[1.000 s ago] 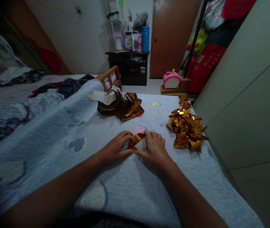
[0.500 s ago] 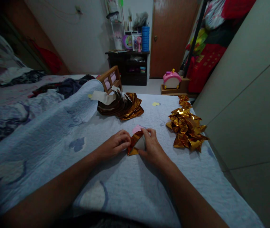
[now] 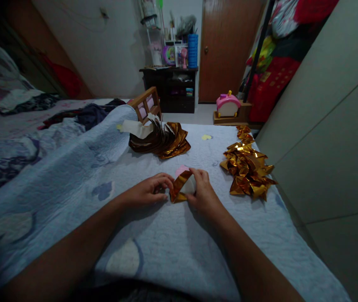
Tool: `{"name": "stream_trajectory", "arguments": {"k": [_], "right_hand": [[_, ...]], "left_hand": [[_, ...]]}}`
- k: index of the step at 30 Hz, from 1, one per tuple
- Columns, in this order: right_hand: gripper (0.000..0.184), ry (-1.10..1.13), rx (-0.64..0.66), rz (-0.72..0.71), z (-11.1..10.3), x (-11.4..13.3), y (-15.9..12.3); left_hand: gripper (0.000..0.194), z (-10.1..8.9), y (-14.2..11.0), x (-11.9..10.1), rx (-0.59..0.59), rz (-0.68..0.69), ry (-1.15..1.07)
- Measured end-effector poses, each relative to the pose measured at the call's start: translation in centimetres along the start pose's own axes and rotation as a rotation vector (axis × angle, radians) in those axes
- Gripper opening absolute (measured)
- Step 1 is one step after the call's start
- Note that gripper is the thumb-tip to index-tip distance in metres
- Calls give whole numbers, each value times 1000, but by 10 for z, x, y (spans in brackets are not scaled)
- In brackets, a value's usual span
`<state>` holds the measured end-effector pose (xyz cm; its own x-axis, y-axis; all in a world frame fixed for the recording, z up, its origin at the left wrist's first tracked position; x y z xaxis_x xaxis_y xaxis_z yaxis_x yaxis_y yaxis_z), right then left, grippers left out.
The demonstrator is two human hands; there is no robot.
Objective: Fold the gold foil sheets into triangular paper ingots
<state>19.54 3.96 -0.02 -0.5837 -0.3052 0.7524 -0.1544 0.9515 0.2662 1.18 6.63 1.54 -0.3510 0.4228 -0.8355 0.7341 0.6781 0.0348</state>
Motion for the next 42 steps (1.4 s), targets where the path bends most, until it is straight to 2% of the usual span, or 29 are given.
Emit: {"name": "stream_trajectory", "arguments": {"k": [3,6,9,14,17,19,22,24,25,32,42], "right_hand": [[78,25,-11,39,-3,0,1],[77,78,-3,111,-5,-2,1],[78,115,37,170,-3,-4,0],[67,92,125,107,3,2,-2],[65,20,139,62,5,7,-4],[65,-48,132,38,6,10,-5],[65,-189,122,-1,5,13,-6],[64,-292,133,12,5,14,-6],[64,-333,145,32,5,14,-6],[57,-444,202,80,6,19,-6],[51,-444,145,21,9,13,-1]], "left_hand": [[7,4,2,-3,-46,24,68],[7,7,4,-6,-102,18,108],[6,10,4,-7,-106,-10,63],[6,24,2,-4,-19,-83,-54],[6,27,3,-8,-50,-35,111],[16,24,4,-12,-157,3,283],[63,14,2,-12,-354,-13,459],[85,12,1,-9,-396,-29,492],[87,13,1,-7,-386,-32,493],[50,22,4,-4,-204,7,464],[8,40,6,-14,-132,92,652]]}}
Point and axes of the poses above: each hand's wrist, its own y-axis towards the middle knuckle, its own z-axis out of the palm, x = y × z, the point moved 6 cm from there along y, towards the middle knuckle, and after that the axes turned 1 degree about -z, right-handed, at the moved point
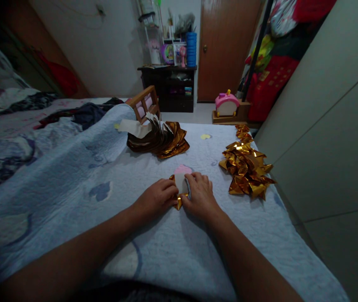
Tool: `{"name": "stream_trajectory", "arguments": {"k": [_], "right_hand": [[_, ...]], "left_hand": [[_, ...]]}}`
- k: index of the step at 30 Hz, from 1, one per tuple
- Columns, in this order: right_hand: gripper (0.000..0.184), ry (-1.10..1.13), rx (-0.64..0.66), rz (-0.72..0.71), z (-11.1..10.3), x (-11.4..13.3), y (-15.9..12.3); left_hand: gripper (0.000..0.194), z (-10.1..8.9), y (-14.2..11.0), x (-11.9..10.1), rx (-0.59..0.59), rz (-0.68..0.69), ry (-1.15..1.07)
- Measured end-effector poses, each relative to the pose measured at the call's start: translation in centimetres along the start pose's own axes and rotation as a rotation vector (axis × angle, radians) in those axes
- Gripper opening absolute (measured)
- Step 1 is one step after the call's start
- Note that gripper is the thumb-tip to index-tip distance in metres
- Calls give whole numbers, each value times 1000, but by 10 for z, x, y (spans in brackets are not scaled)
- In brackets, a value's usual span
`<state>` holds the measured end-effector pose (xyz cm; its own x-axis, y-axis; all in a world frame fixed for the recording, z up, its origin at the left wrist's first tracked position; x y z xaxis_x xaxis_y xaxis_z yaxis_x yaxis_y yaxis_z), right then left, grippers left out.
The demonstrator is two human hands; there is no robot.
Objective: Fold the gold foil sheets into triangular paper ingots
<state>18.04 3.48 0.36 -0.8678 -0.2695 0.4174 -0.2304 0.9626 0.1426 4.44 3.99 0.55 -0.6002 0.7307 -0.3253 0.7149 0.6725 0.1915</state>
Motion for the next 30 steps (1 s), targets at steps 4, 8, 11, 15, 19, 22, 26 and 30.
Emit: {"name": "stream_trajectory", "arguments": {"k": [4,8,11,15,19,22,26,30], "right_hand": [[52,28,-19,-32,0,1,2],[51,49,-21,-43,1,1,3],[56,96,-32,-55,1,0,4],[57,181,-59,-48,-2,-3,6],[30,301,-112,-29,-7,-6,8],[18,360,-143,75,-9,-13,9],[23,329,-145,180,-9,-17,9],[35,246,-151,212,-7,-17,11]], "left_hand": [[8,1,-3,-2,-38,-30,62],[47,-15,-9,6,-214,-214,44],[52,-14,-9,9,-161,-198,-91],[36,-10,-6,10,-76,-131,-168],[30,-9,-4,4,-29,-47,-199],[32,-8,-4,0,-18,9,-214],[36,-6,-4,-1,-26,30,-210],[35,-5,-4,0,-25,28,-201]]}}
Point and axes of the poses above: each hand's wrist, its own y-axis towards the middle knuckle, its own z-axis out of the palm, x = y × z, the point moved 6 cm from there along y, towards the middle knuckle, and after that the axes turned 1 degree about -z, right-handed, at the moved point
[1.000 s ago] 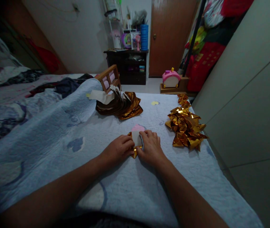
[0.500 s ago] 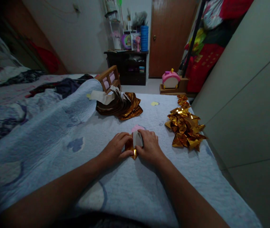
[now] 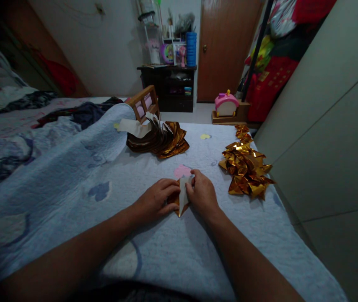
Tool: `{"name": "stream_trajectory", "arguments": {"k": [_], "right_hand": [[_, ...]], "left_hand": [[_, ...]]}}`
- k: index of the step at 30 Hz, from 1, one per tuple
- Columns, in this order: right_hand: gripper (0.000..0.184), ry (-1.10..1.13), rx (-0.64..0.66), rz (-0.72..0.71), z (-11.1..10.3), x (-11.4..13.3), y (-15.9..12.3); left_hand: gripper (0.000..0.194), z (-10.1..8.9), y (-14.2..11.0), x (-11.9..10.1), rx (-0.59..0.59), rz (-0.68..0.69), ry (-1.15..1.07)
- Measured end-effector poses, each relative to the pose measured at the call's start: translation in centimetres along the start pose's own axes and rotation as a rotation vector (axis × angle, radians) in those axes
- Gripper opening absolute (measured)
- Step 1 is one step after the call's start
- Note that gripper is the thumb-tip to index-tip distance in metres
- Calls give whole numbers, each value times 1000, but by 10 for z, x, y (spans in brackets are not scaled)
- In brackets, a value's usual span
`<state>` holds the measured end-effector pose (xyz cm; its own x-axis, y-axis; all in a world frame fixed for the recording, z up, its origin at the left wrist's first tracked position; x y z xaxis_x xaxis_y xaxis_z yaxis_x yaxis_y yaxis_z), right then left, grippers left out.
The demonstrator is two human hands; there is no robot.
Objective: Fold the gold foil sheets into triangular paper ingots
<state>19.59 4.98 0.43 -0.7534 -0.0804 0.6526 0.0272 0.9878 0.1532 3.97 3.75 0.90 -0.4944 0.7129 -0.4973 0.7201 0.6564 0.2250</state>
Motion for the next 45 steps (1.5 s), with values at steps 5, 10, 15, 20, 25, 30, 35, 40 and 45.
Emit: {"name": "stream_trajectory", "arguments": {"k": [5,10,15,20,25,30,35,40,45], "right_hand": [[40,-91,-19,-4,4,0,2],[20,-123,-6,-39,7,1,4],[17,-45,-27,-154,5,6,4],[16,7,-12,-224,6,10,1],[17,-5,30,-240,8,10,-1],[17,-13,53,-253,8,11,-2],[19,-38,68,-251,8,13,-2],[18,-45,54,-262,10,11,0],[18,-53,46,-281,12,10,0]], "left_hand": [[37,1,1,-1,28,-5,42],[34,1,2,-4,43,3,73],[30,1,1,-6,51,10,87],[32,-1,2,-6,54,-4,87],[35,-1,1,-6,57,1,79],[32,0,1,-4,56,-4,72],[34,1,1,-3,50,11,82],[35,2,1,-3,79,-10,89],[34,2,1,-2,68,-9,82]]}}
Point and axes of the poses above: each hand's wrist, its own y-axis towards the middle knuckle, its own z-axis out of the palm, x = y × z, the point moved 6 cm from there along y, towards the middle knuckle, and after that the axes turned 1 degree about -z, right-handed, at the moved point
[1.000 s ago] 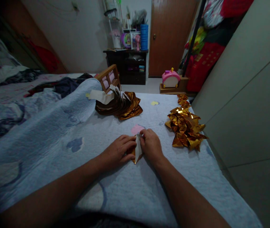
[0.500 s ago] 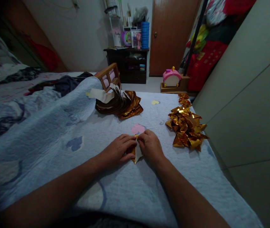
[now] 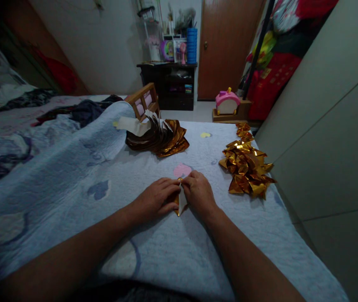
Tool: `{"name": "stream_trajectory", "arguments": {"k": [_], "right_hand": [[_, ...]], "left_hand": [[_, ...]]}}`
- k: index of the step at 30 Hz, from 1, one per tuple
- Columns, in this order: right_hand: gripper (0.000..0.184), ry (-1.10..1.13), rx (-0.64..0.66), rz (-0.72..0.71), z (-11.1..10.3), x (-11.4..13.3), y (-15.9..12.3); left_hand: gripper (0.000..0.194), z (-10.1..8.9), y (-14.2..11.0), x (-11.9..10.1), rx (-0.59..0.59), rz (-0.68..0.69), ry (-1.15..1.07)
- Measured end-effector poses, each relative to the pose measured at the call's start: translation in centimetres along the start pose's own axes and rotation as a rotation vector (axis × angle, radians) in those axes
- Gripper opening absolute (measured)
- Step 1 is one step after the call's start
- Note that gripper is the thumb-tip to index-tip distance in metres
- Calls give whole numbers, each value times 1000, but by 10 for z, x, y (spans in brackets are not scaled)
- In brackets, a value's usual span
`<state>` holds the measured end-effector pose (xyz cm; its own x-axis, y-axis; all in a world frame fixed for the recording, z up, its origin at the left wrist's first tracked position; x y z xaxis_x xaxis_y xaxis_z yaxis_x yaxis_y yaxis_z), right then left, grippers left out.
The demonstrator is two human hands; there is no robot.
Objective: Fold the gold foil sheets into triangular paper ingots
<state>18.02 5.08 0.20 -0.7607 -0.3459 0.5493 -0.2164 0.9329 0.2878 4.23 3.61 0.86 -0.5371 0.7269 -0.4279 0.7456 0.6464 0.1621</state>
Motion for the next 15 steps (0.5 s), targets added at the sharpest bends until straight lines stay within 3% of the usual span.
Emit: {"name": "stream_trajectory", "arguments": {"k": [15], "right_hand": [[19,-31,-6,-58,2,3,-1]], "left_hand": [[31,-2,0,-2,-8,17,45]]}}
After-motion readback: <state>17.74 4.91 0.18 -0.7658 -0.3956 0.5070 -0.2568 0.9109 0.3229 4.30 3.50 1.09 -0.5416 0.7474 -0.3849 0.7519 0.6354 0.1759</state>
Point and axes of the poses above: each hand's wrist, its own y-axis towards the middle knuckle, its own z-axis out of the palm, x = y × z, the point moved 6 cm from there along y, towards the middle knuckle, and after that the axes turned 1 degree about -z, right-handed, at the moved point
